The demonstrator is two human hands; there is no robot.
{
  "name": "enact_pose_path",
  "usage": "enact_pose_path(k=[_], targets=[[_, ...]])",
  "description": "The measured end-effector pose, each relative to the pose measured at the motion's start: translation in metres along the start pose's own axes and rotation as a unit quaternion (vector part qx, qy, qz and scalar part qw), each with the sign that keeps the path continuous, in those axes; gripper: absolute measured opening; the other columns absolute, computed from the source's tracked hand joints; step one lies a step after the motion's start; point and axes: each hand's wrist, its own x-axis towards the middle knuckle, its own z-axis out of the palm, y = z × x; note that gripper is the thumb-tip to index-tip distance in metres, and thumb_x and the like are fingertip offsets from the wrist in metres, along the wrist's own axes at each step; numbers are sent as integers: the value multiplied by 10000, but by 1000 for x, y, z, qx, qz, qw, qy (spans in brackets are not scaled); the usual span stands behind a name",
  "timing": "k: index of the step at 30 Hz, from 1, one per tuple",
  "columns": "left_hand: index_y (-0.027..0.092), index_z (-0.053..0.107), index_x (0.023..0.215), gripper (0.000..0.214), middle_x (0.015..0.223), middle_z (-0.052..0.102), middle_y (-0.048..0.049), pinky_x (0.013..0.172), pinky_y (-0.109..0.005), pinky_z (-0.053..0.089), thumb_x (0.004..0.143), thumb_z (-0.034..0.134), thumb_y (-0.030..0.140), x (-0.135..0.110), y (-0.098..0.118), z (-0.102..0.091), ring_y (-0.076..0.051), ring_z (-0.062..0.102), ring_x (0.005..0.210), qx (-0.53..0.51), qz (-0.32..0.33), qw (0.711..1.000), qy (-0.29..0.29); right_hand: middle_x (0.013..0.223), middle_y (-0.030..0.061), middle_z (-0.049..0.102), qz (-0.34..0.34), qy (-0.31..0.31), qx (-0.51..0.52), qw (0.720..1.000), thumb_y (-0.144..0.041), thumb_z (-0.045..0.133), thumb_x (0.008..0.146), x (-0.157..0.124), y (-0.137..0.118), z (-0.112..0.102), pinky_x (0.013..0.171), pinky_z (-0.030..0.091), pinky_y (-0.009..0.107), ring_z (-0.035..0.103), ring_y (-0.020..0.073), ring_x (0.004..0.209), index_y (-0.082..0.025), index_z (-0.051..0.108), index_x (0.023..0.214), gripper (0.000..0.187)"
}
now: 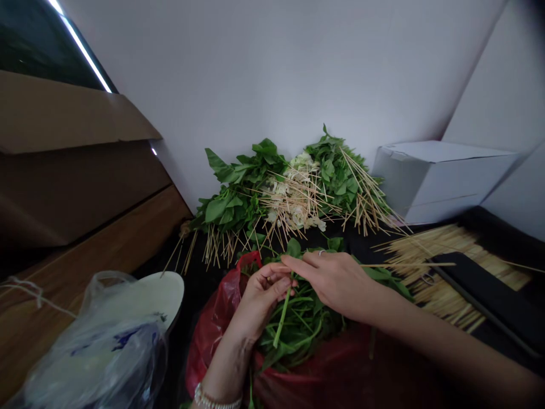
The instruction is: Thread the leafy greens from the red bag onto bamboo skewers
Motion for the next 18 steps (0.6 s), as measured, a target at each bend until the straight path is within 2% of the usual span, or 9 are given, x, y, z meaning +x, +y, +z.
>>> enact_pose_path(k=[2,4,9,14,18], targets=[[164,768,878,238,745,742,-27,596,-146,511,681,880,237,0,1,0,-85,666,640,-6,-15,1000,3,833,21,663,12,-20,10,1000,-89,442,948,1,3,3,558,272,304,580,155,677,-184,619,1023,214],[163,767,886,227,762,754,-44,580,-148,508,704,865,256,1,3,-1,-79,655,609,-27,-22,999,12,806,17,658,42,-24,24,999,-97,431,962,1,7,5,552,266,300,577,141,653,-175,593,914,186],[152,787,880,276,817,764,-46,646,-146,530,632,903,191,4,7,-2,-77,667,675,-72,23,996,51,764,21,660,127,-14,42,991,-184,393,1009,4,18,7,530,249,288,586,130,622,-163,569,923,197],[159,797,890,327,785,749,-25,631,-149,526,603,921,254,6,4,-3,-68,640,656,-83,56,990,99,777,20,679,130,-48,80,987,-195,418,996,5,10,6,537,261,278,585,119,626,-173,587,905,193],[163,788,837,258,980,757,-43,626,-161,516,632,900,273,8,4,-3,-86,646,731,-68,85,986,130,836,31,689,120,-58,95,987,-141,423,975,3,8,4,589,327,275,606,138,701,-174,625,944,207]])
